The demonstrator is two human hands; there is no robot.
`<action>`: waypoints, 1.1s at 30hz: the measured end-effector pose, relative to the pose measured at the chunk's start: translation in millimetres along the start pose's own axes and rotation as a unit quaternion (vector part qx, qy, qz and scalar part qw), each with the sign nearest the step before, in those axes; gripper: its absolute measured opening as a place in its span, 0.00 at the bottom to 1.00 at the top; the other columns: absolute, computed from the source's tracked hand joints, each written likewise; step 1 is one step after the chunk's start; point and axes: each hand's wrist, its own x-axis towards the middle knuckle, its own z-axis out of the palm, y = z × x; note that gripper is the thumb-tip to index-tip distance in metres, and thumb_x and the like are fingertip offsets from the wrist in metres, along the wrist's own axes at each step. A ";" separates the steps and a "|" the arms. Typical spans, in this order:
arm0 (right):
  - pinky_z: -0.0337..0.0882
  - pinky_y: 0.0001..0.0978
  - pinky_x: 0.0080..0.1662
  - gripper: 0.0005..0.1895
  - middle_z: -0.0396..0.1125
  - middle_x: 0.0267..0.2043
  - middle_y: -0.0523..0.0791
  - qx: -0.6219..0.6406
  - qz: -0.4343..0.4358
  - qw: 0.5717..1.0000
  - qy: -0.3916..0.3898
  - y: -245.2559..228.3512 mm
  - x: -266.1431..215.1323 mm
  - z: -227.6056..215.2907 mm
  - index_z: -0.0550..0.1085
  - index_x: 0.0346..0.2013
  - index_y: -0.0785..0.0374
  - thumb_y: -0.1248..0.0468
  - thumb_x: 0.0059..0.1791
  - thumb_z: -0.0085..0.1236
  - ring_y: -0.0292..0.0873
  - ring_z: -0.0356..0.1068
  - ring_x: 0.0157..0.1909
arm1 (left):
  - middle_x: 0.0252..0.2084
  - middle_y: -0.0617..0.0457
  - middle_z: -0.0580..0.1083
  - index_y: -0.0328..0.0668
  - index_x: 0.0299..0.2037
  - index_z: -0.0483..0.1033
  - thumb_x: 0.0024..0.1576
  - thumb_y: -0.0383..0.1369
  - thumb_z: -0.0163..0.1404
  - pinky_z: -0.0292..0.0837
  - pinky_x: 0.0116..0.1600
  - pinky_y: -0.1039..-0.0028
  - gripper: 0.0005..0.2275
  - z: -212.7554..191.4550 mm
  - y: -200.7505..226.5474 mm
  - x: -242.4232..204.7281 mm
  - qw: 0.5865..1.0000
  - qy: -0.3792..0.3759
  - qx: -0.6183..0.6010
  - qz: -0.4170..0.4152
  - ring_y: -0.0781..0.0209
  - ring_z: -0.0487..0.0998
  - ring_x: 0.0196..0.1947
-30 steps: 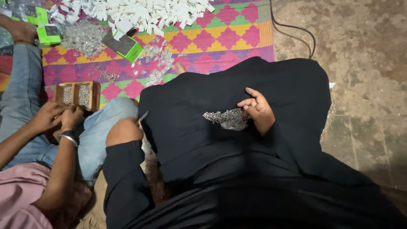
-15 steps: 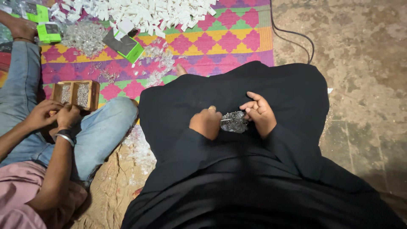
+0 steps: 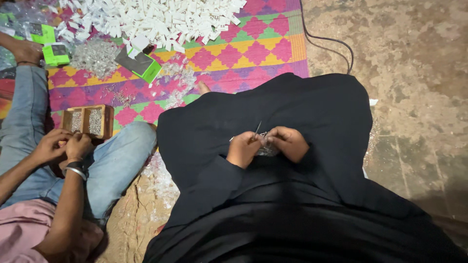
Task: The person sits on a mat and uses a small tool to manipulate tiny metallic components, likely inserting them into clear plastic pieces. They work continuously on a small pile of parts resting on their lap while other workers perform similar tasks nearby.
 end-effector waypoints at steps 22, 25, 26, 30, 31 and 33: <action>0.73 0.25 0.45 0.08 0.75 0.43 0.44 0.029 0.037 0.999 -0.011 0.4 5.9 2.5 0.76 0.45 0.70 0.69 0.54 0.53 0.33 0.72 0.43 | 0.31 0.47 0.78 0.40 0.35 0.79 0.56 0.34 0.58 0.76 0.34 0.69 0.06 4.4 32.2 -23.5 0.966 0.094 0.189 0.151 0.57 0.81 0.29; 0.71 0.25 0.42 0.08 0.75 0.41 0.43 0.007 0.048 0.999 0.006 7.9 6.1 -1.8 0.76 0.46 0.68 0.68 0.54 0.52 0.33 0.71 0.39 | 0.30 0.48 0.78 0.39 0.35 0.79 0.56 0.33 0.57 0.75 0.34 0.70 0.06 1.3 27.8 -20.3 0.978 0.066 0.149 0.130 0.58 0.81 0.28; 0.71 0.25 0.42 0.08 0.74 0.39 0.43 0.001 0.040 0.999 -0.008 10.0 5.6 -4.0 0.76 0.45 0.68 0.68 0.55 0.52 0.33 0.70 0.39 | 0.29 0.48 0.79 0.39 0.34 0.79 0.56 0.32 0.56 0.75 0.34 0.70 0.05 0.8 26.2 -18.8 0.985 0.050 0.125 0.109 0.58 0.81 0.28; 0.71 0.25 0.40 0.08 0.71 0.36 0.42 -0.006 0.015 0.999 -0.033 14.6 6.3 -6.2 0.75 0.45 0.68 0.66 0.57 0.51 0.33 0.69 0.35 | 0.29 0.46 0.78 0.38 0.34 0.78 0.56 0.31 0.55 0.75 0.33 0.68 0.05 6.7 17.3 -15.5 0.981 0.092 0.129 0.114 0.55 0.80 0.27; 0.71 0.25 0.39 0.09 0.71 0.35 0.41 -0.002 0.010 0.999 -0.030 15.0 5.6 -5.9 0.75 0.45 0.67 0.65 0.57 0.51 0.33 0.68 0.35 | 0.29 0.45 0.78 0.38 0.34 0.78 0.56 0.31 0.56 0.74 0.33 0.67 0.05 9.0 14.3 -15.1 0.969 0.117 0.145 0.160 0.53 0.80 0.28; 0.71 0.24 0.40 0.07 0.71 0.36 0.41 -0.042 -0.017 0.999 -0.026 14.1 5.6 -3.9 0.75 0.45 0.66 0.67 0.54 0.54 0.31 0.68 0.36 | 0.30 0.44 0.77 0.38 0.34 0.77 0.54 0.30 0.57 0.74 0.35 0.66 0.05 11.4 9.5 -13.6 0.937 0.168 0.178 0.249 0.51 0.80 0.30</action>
